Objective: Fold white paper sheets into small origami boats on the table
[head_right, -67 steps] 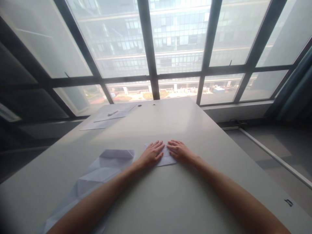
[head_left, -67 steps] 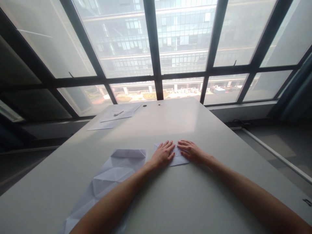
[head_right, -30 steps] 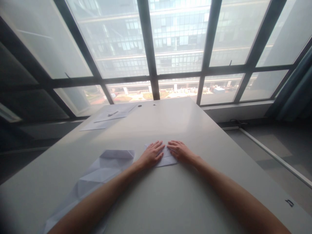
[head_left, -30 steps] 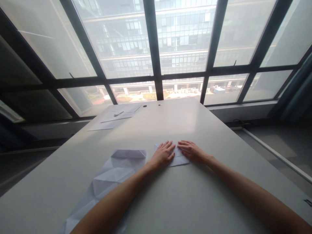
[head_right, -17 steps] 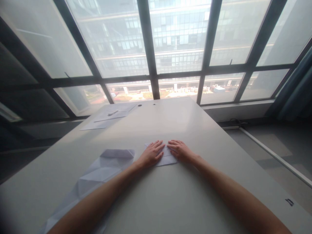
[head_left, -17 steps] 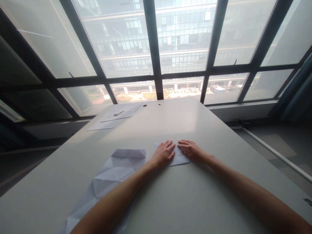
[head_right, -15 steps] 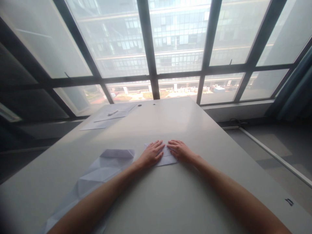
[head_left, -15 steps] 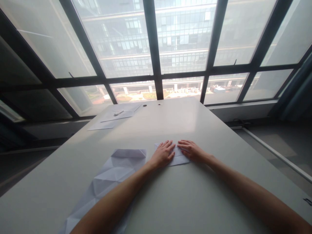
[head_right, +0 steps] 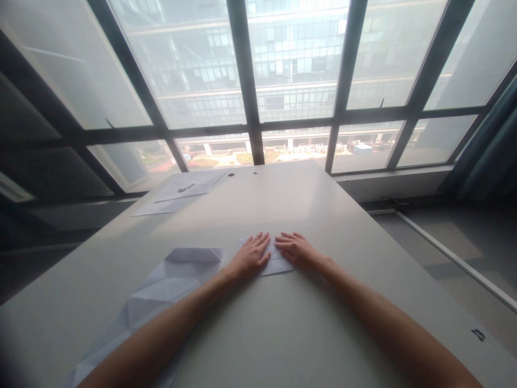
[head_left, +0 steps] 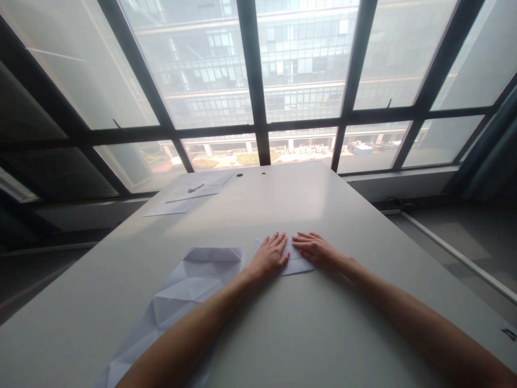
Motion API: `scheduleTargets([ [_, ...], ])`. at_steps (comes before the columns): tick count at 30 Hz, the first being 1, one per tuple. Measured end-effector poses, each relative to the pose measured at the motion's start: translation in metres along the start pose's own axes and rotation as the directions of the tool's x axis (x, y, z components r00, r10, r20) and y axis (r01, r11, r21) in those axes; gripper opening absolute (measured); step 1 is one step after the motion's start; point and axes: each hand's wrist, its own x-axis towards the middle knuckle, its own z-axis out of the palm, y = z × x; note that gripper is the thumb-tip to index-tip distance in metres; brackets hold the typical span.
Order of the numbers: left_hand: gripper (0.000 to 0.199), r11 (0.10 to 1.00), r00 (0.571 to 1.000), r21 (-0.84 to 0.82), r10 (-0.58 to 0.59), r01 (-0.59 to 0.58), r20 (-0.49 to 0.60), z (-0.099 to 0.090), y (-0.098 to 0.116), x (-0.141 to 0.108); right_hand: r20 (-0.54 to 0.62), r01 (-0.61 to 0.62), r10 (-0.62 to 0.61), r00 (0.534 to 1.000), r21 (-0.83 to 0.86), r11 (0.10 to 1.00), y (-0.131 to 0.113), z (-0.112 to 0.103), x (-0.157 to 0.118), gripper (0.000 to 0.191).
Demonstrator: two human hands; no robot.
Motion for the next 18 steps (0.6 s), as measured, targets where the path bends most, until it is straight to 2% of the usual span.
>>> scheduleTargets([
  [11,0.060,1.000,0.999,-0.005,0.031,-0.031,-0.008,0.0002,-0.0023,-0.0010,0.009,0.086,-0.087,0.996,0.039,0.995,-0.0072,-0.0046,-0.0011,0.036],
  [18,0.059,0.999,0.999,-0.005,0.037,-0.037,0.003,-0.0005,-0.0026,-0.0007,0.052,0.060,-0.064,0.997,0.061,0.996,-0.0101,-0.0099,0.0002,0.036],
])
